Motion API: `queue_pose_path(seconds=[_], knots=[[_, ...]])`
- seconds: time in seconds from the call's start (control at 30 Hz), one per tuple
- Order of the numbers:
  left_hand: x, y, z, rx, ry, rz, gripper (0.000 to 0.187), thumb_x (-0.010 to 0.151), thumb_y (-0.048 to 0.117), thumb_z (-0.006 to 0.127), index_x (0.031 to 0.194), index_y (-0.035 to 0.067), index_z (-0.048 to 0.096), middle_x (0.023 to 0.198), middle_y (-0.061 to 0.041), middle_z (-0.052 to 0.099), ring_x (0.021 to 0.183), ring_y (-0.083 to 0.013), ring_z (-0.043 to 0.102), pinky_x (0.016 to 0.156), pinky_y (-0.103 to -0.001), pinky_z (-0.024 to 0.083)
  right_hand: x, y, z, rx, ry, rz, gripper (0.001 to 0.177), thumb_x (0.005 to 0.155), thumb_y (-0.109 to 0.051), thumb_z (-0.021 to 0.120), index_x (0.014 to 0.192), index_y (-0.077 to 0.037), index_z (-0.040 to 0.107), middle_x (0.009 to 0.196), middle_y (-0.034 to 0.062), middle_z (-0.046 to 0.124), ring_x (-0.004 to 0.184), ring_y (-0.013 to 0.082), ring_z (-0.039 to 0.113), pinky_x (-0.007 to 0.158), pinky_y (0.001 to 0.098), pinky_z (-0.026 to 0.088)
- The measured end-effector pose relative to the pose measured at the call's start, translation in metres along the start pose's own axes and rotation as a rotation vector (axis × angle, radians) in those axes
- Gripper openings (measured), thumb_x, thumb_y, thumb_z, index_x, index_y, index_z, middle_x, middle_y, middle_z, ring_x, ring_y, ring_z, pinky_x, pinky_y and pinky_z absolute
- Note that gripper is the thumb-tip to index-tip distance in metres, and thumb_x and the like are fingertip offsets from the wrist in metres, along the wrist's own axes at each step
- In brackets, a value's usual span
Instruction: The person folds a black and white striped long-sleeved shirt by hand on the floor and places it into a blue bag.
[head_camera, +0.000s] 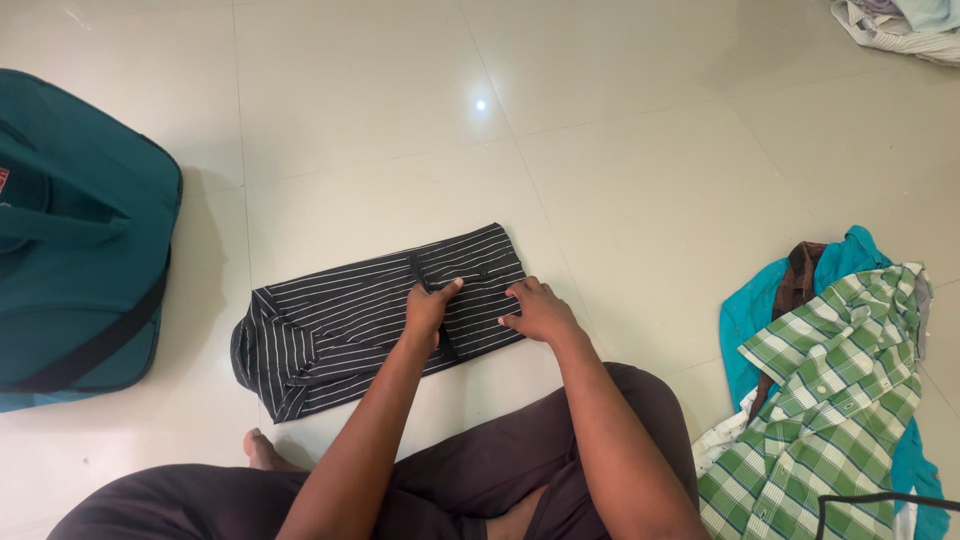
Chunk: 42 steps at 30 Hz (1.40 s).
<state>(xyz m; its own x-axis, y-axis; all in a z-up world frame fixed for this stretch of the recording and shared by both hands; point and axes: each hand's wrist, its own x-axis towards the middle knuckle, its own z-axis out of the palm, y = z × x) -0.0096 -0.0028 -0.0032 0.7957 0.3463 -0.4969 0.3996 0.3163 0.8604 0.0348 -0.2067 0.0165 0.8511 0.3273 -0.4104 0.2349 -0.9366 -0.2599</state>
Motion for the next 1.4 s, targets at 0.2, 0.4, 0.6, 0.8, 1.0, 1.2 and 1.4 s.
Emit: queue_pose_path(seconds=[0.2, 0.4, 0.6, 0.8, 1.0, 1.2, 1.4], knots=[[0.016, -0.011, -0.011, -0.054, -0.046, -0.054, 0.053, 0.085, 0.005, 0.076, 0.132, -0.006, 0.054, 0.123, -0.022, 0.069, 0.110, -0.0322, 0.070, 0.099, -0.040, 0.057, 0.010, 0.016, -0.013, 0.194, 0.099, -0.057, 0.050, 0.088, -0.046, 0.074, 0.129, -0.019, 0.066, 0.122, 0.0038, 0.070, 0.114, 0.0247, 0.067, 0.095, 0.0398, 0.054], [0.025, -0.006, -0.022, -0.209, -0.124, -0.208, 0.046, 0.089, 0.004, 0.070, 0.132, -0.003, 0.055, 0.123, -0.021, 0.068, 0.109, -0.0308, 0.069, 0.095, -0.041, 0.060, 0.024, 0.044, -0.028, 0.527, 0.432, -0.045, 0.031, 0.096, -0.034, 0.066, 0.117, -0.012, 0.071, 0.114, 0.0052, 0.077, 0.109, 0.0220, 0.071, 0.092, 0.0382, 0.054], [0.033, -0.007, -0.028, -0.269, -0.173, -0.240, 0.050, 0.090, 0.004, 0.069, 0.135, -0.005, 0.050, 0.124, -0.022, 0.066, 0.112, -0.0312, 0.069, 0.097, -0.040, 0.062, 0.052, 0.037, 0.001, 0.454, 0.574, -0.176, 0.027, 0.101, -0.025, 0.060, 0.121, -0.010, 0.070, 0.131, 0.0087, 0.070, 0.124, 0.0262, 0.064, 0.105, 0.0384, 0.050], [0.034, -0.008, -0.033, -0.140, -0.140, -0.209, 0.058, 0.090, 0.006, 0.071, 0.141, -0.005, 0.046, 0.134, -0.024, 0.064, 0.116, -0.0307, 0.067, 0.097, -0.041, 0.057, 0.077, -0.008, 0.055, 0.027, 0.419, -0.187, 0.073, 0.105, -0.051, 0.038, 0.160, -0.007, 0.022, 0.167, 0.0142, 0.017, 0.154, 0.0312, 0.014, 0.119, 0.0581, 0.016], [0.022, 0.009, -0.039, 0.295, -0.100, 0.045, 0.047, 0.089, 0.013, 0.073, 0.130, -0.007, 0.059, 0.120, -0.024, 0.073, 0.108, -0.0336, 0.073, 0.098, -0.044, 0.058, 0.080, -0.016, 0.072, -0.085, 0.390, -0.179, 0.075, 0.104, -0.059, 0.020, 0.162, -0.012, 0.019, 0.171, 0.0075, 0.010, 0.158, 0.0243, 0.009, 0.122, 0.0621, 0.008], [0.022, 0.018, -0.043, 0.309, -0.108, -0.143, 0.048, 0.090, 0.017, 0.073, 0.130, -0.005, 0.059, 0.120, -0.024, 0.072, 0.109, -0.0327, 0.070, 0.100, -0.047, 0.052, 0.088, 0.017, 0.031, 0.998, 0.428, -0.141, 0.068, 0.108, -0.055, 0.023, 0.150, -0.011, 0.054, 0.161, 0.0093, 0.048, 0.154, 0.0262, 0.038, 0.129, 0.0431, 0.025], [0.038, 0.015, -0.052, 0.174, -0.146, -0.234, 0.056, 0.089, 0.016, 0.074, 0.134, -0.008, 0.052, 0.124, -0.026, 0.070, 0.114, -0.0339, 0.069, 0.102, -0.048, 0.054, 0.095, 0.026, 0.036, 0.418, 0.614, -0.310, 0.064, 0.112, -0.049, 0.014, 0.154, -0.015, 0.047, 0.166, 0.0078, 0.042, 0.159, 0.0277, 0.031, 0.132, 0.0431, 0.024]])
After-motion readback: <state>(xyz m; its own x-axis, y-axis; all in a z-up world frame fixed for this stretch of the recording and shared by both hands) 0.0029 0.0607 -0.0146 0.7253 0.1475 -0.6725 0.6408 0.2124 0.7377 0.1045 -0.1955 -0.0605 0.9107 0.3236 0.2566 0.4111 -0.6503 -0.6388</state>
